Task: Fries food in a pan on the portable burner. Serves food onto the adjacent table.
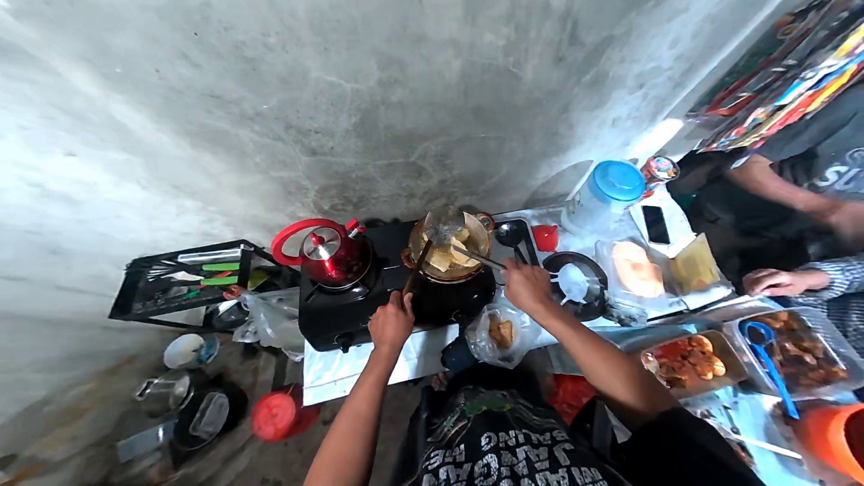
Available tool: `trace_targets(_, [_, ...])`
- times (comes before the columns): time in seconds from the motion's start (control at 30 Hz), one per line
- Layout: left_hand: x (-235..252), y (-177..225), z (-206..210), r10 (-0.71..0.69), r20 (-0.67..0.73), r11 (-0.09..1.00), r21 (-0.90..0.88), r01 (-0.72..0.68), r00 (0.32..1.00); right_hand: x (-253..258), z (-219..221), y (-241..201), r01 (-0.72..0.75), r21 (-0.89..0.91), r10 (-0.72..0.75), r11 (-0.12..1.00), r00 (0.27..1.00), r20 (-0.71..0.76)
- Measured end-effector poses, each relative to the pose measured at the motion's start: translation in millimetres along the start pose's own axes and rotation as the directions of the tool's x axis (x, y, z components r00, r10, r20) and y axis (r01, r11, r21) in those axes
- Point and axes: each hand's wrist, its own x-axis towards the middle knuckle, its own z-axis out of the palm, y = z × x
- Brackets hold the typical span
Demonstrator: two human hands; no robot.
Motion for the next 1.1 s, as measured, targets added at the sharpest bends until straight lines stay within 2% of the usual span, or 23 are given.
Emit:
trace_targets(0.27, [1, 3, 1, -0.016, 0.011, 0.999, 0.028, 0.015, 1.0, -16, 18, 6, 0.187, -0.179, -0.224, 0.966, 0.95, -0.215])
trace_targets(0.4, [3, 0, 5, -0.01, 0.007, 1.0, -0.008, 0.01, 1.0, -21, 12, -1, 0.189, -0.163, -0.223, 0.968, 0.948, -0.225])
trace_targets(0.6, [-6, -12, -3, -0.021, -0.109, 0.99, -0.144, 0.005, 0.994, 7, -30, 3, -0.005, -0.079, -0.002, 0.997, 0.996, -0.085])
trace_targets(0.73, [-16, -17, -16, -0.064, -0.128, 0.984, -0.174, 0.041, 0.99, 38, -46, 2, -0.063, -0.079, 0.059, 0.995, 0.997, -0.047])
trace_targets(0.93, [-31, -15, -27, -0.084, -0.132, 0.989, -0.132, 0.066, 0.988, 68, -56, -22, 0.003, -0.138, -0.012, 0.99, 0.998, -0.065])
trace_targets(1.1, [-32, -11, -21, -0.105, -0.096, 0.991, -0.089, 0.096, 0.99, 102, -71, -29, 0.065, -0.149, -0.052, 0.987, 0.995, 0.089])
